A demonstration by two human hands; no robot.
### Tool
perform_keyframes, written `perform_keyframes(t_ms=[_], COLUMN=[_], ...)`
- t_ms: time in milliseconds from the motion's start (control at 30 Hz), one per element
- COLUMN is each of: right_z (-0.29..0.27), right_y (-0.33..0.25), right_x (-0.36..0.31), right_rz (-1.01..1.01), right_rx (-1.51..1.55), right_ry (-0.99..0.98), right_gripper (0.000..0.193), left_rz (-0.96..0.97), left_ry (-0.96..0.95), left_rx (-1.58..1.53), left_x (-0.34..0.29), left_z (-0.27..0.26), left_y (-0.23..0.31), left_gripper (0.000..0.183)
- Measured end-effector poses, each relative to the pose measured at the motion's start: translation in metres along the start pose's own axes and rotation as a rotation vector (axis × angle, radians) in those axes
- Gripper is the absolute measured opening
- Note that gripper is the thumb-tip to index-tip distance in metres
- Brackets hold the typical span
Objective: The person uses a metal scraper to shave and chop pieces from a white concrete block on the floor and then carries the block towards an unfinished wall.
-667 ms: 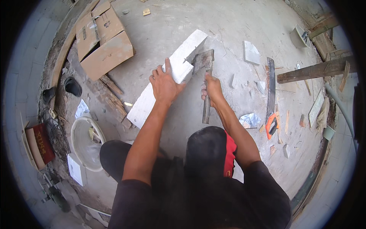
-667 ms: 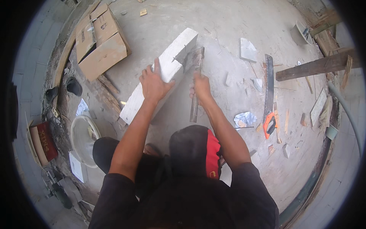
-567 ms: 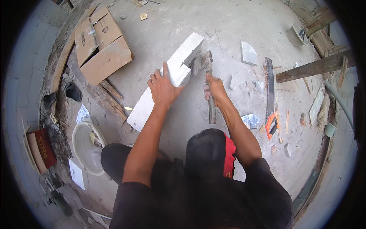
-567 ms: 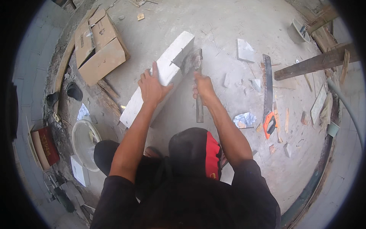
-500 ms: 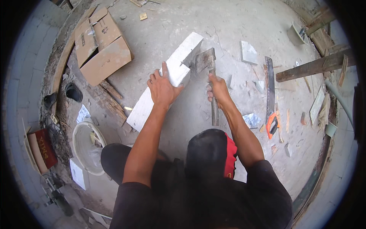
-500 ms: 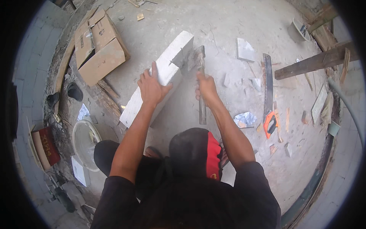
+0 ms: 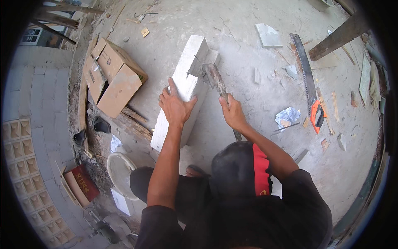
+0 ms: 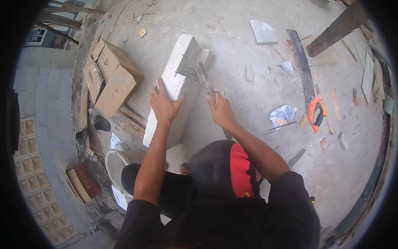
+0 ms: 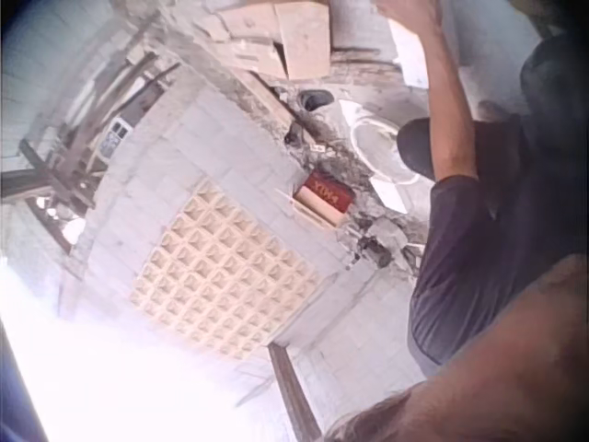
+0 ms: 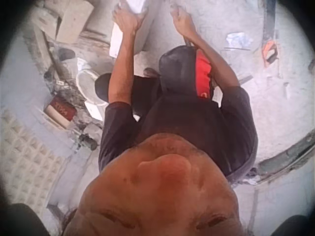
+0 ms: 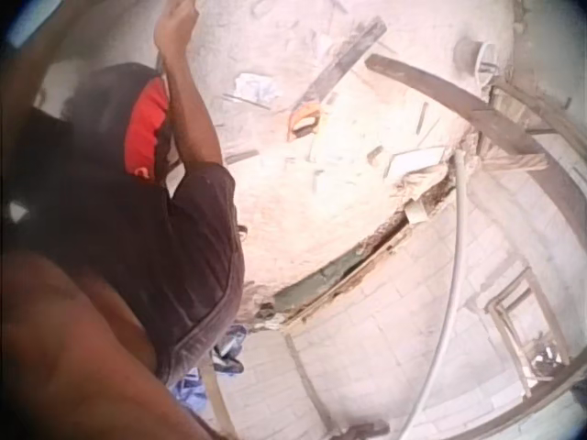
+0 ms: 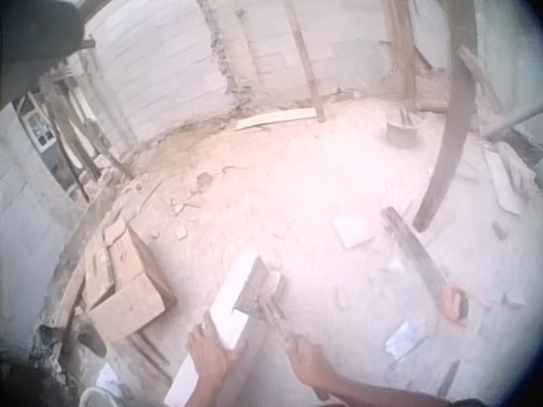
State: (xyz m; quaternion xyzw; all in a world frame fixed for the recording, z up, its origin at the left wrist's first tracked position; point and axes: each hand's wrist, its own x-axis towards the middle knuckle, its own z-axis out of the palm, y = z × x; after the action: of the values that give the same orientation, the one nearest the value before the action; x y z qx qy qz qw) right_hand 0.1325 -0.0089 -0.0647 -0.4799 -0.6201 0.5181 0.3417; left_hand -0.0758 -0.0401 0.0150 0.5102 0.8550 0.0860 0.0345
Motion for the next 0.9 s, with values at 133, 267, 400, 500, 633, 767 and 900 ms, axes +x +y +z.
perform_keyframes(t_ms=[133, 267, 400, 500, 633, 767, 900], right_z=[-0.003, -0.023, -0.009, 0.003, -0.039, -0.047, -0.057], right_y=[0.012, -0.020, -0.007, 0.020, -0.016, 0.012, 0.007], right_x=[0.025, 0.002, 0.014, 0.045, 0.018, 0.031, 0.077], right_rz=[0.240, 0.120, 0.103, 0.243, 0.154, 0.072, 0.364], right_rx=[-0.129, -0.079, -0.209, -0.188, -0.134, -0.189, -0.190], right_ry=[-0.213, -0.129, -0.112, -0.164, -0.219, -0.245, -0.510], right_gripper=[0.050, 0.051, 0.051, 0.049, 0.052, 0.055, 0.057], left_rz=[0.000, -0.008, 0.001, 0.001, -0.028, -0.001, -0.009], left_ry=[-0.009, 0.006, -0.010, -0.017, -0.033, -0.028, -0.020], left_rx=[0.000, -0.015, -0.016, -0.013, -0.021, -0.045, -0.036], left_x=[-0.003, 0.000, 0.001, 0.005, 0.001, 0.002, 0.006], left_z=[-0.003, -0.002, 0.000, -0.004, -0.001, 0.001, 0.001], left_y=[-0.005, -0.005, 0.001, 0.000, -0.003, 0.003, -0.005], left_gripper=[0.118, 0.118, 0.119, 0.119, 0.120, 0.119, 0.118])
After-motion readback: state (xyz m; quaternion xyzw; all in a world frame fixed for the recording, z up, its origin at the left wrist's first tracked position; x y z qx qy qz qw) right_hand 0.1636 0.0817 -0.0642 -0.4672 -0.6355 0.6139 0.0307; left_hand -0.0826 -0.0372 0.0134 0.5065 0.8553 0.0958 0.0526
